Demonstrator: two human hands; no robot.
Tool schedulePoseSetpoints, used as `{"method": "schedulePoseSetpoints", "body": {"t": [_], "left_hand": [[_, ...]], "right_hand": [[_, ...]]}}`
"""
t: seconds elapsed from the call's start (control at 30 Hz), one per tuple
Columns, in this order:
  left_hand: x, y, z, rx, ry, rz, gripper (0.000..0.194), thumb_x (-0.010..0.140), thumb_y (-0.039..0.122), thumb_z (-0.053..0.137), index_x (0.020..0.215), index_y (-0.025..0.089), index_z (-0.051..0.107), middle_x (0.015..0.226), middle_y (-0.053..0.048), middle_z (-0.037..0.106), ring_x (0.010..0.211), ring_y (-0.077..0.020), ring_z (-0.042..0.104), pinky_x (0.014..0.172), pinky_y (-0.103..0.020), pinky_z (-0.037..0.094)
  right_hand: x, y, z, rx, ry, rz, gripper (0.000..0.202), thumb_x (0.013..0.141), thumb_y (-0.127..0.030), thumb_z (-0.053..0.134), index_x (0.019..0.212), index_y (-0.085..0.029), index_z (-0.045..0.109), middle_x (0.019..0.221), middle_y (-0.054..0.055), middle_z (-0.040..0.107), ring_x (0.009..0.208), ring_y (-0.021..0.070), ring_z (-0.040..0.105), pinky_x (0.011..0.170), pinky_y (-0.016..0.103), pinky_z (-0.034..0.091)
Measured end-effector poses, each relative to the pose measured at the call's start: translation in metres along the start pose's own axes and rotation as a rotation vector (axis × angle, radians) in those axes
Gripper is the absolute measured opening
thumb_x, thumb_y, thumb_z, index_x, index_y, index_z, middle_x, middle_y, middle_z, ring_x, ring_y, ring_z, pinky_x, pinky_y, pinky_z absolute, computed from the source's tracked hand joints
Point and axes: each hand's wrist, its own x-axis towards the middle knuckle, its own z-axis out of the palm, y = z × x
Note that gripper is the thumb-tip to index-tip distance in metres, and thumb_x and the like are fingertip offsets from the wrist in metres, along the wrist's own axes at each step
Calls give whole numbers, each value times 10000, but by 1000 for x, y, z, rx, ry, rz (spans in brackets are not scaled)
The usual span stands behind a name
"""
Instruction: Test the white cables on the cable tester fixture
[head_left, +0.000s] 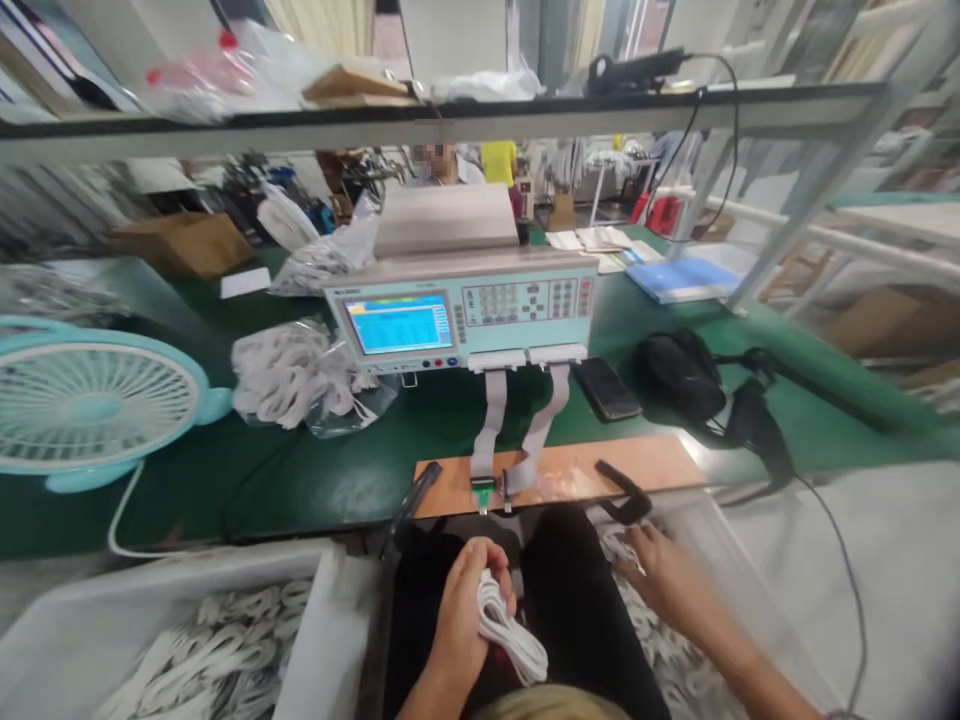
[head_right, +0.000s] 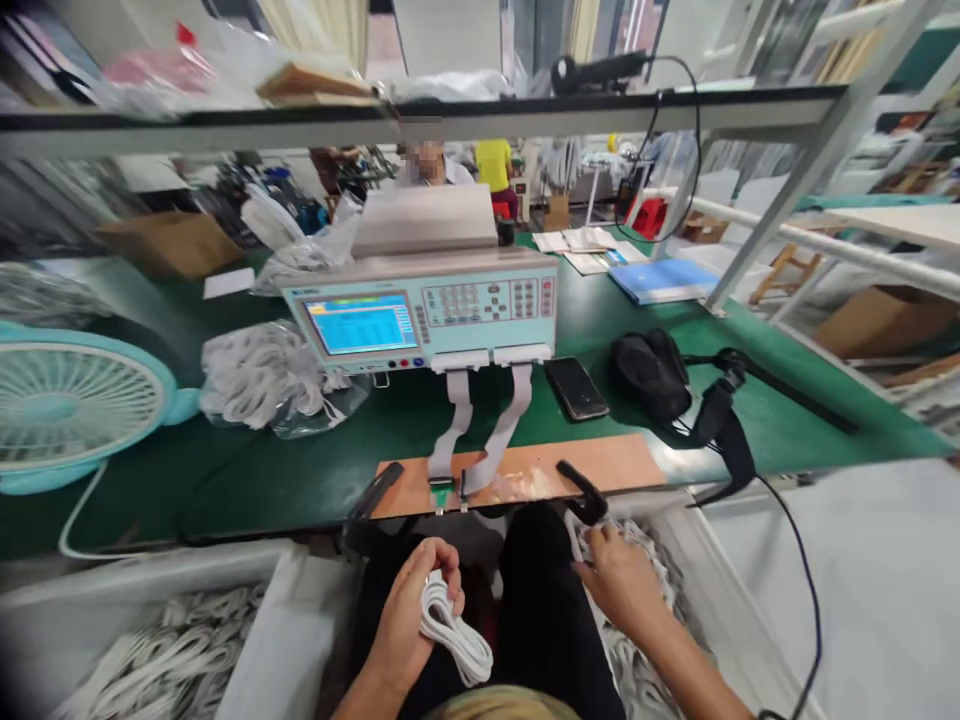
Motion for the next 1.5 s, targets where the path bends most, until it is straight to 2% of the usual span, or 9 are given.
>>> {"method": "schedulePoseSetpoints", "body": {"t": [0.17,0.33,0.43,0.57,0.67,0.87,1.13,1.33,1.5], "left_hand": [[-8,-14,16,153,-185,52,218,834,364,541,716,182,517,499,36,516,432,-89,455,442,-193,362],[-9,-10,-4,472,-63,291,239,749,330,651,934,183,615,903,-45,619,868,-186,567,770,-250,447],[-9,-5,-20,547,-101,106,204,723,330,677,837,167,630,751,-6,585,692,-139,533,627,-208,431],[-10,-6,-25,418,-89,-146,226,750,375,642,705,163,580,588,43,494,518,-86,441,503,-188,369],[-10,-4,-24,497,-55,-47,187,755,355,639,744,168,626,632,21,539,557,-105,484,532,-203,396],[-5,5,-31,849,-213,410,57,735,225,660,759,181,686,795,-30,583,734,-162,564,651,-231,446],[17,-8,-25,634,59,292,186,756,353,636,811,185,578,616,52,498,479,-76,425,413,-167,354],[22,2,-33,159,-126,-75,182,719,273,668,865,172,626,657,21,570,509,-80,478,435,-176,375],[24,6,-46,115,-140,-97,360,621,211,744,961,133,656,709,-19,615,567,-105,544,510,-208,436]], "right_hand": [[-18,-65,20,762,-490,-174,187,830,-343,530,943,-210,598,870,25,625,777,188,564,691,267,439],[-17,-83,46,710,-341,-300,293,813,-449,568,932,-181,581,814,19,590,705,167,507,642,260,389],[-14,-71,46,466,-230,-463,346,795,-493,582,910,-167,581,778,41,587,686,178,485,664,294,353],[-13,-69,43,414,-198,-554,248,916,-313,381,893,-181,590,741,42,594,665,166,489,685,300,342],[-12,-77,42,523,-200,-447,241,907,-265,384,848,-181,602,724,29,593,656,153,501,673,282,359],[-5,-89,44,891,-468,-149,218,858,-314,497,777,-161,630,683,-6,559,594,119,496,537,208,374],[22,-101,77,1024,-78,-2,237,834,-357,524,701,-164,559,621,-25,495,591,116,445,559,220,366],[34,-106,81,1071,-78,75,252,799,-389,568,692,-161,577,606,-24,509,570,119,452,548,225,363],[37,-108,79,1083,-81,81,253,772,-392,597,685,-155,594,602,-22,523,562,116,453,544,228,355]]}}
